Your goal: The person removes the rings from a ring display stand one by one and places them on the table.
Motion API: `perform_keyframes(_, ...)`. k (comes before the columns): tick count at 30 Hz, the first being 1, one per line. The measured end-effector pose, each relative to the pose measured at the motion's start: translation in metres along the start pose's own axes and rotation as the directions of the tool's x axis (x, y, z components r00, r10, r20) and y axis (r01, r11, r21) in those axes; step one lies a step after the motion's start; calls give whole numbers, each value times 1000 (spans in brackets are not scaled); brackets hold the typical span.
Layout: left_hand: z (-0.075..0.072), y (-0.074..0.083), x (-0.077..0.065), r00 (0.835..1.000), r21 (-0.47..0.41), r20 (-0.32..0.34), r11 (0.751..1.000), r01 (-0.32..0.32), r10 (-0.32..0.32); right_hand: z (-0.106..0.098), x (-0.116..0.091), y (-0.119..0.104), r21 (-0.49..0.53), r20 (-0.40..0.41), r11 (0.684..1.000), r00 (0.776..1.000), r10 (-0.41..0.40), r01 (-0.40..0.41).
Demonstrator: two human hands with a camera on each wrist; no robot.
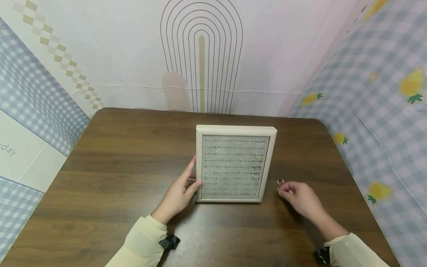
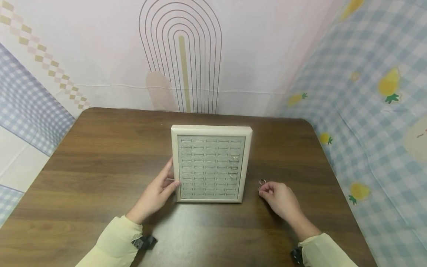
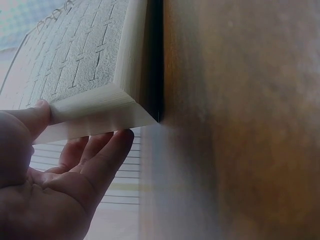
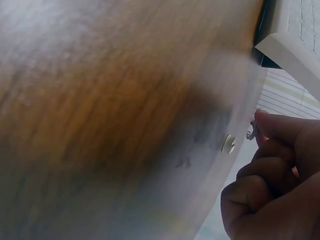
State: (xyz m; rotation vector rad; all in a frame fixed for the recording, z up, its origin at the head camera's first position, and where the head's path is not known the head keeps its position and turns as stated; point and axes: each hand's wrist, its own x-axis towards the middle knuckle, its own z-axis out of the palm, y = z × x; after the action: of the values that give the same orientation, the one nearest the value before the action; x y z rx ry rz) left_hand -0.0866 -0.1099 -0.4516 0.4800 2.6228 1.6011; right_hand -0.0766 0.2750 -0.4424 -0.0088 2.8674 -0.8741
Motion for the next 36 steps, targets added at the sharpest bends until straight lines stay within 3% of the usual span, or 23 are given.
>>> perform_keyframes(21, 1, 0, -1, 1000, -35, 7, 999, 14, -13, -1, 4, 7, -36, 121, 998, 991, 56, -52)
perform_keyframes(36, 1, -1, -1, 1000, -44, 11, 999, 11, -11, -12, -1, -11, 19, -17, 1000, 1000, 8, -7)
